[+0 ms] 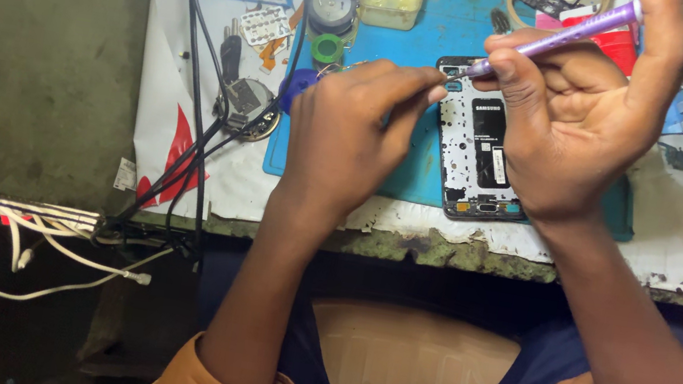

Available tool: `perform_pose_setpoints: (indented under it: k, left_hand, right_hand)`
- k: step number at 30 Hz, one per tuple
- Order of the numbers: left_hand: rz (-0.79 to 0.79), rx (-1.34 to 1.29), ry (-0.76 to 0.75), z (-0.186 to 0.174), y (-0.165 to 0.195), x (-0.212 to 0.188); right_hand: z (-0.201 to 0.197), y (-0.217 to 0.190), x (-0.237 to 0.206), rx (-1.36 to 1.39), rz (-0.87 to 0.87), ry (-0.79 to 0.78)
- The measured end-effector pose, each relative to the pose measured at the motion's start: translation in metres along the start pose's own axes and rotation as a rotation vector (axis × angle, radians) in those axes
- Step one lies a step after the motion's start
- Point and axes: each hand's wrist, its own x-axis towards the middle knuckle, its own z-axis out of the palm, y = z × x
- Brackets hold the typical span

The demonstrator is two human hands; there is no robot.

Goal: The person repairs a Samsung smartphone at a cluttered workbench, using a purple screwdriver to unscrew and re-tighten screws on the phone's rear housing. They reposition and flip the phone repeatedly, work on small components, and continue screwing while holding the phone on their lap.

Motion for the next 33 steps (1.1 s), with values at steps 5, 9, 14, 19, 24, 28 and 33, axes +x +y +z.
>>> perform_pose_setpoints:
  k: [5, 9, 14, 19, 24, 28, 33]
  left_hand:
    - [-0.008, -0.015, -0.028, -0.001, -0.007, -0.003]
    - [0.003, 0.004, 0.042, -0.007, -0.02, -0.007]
    - [0.05, -0.054, 0.266, -0.008, -0.042, -0.009]
    - [0.016, -0.14, 0.348, 0.004, -0.052, -0.007]
    - [-0.045, -0.108, 0.333, 0.009, -0.053, -0.006]
    - [-0.019, -0.099, 0.352, 0.009, -0.054, -0.006]
    - [-0.01, -0.16, 0.346, 0.008, -0.053, -0.005]
  right_hand:
    - [-0.009, 0.005, -0.001, -0.026, 0.032, 0.013]
    - [-0.017, 0.012, 0.006, -0.016, -0.074, -0.033]
    - [-0.021, 0.018, 0.001, -0.17, 0.072, -0.023]
    - [-0.012, 0.02, -0.003, -0.264, 0.12, -0.139]
    - [-0.006, 0.021, -0.003, -0.318, 0.098, -0.159]
    - [-0.009, 0.024, -0.005, -0.349, 0.121, -0.148]
    - [-0.006, 0.024, -0.005, -0.442, 0.095, -0.147]
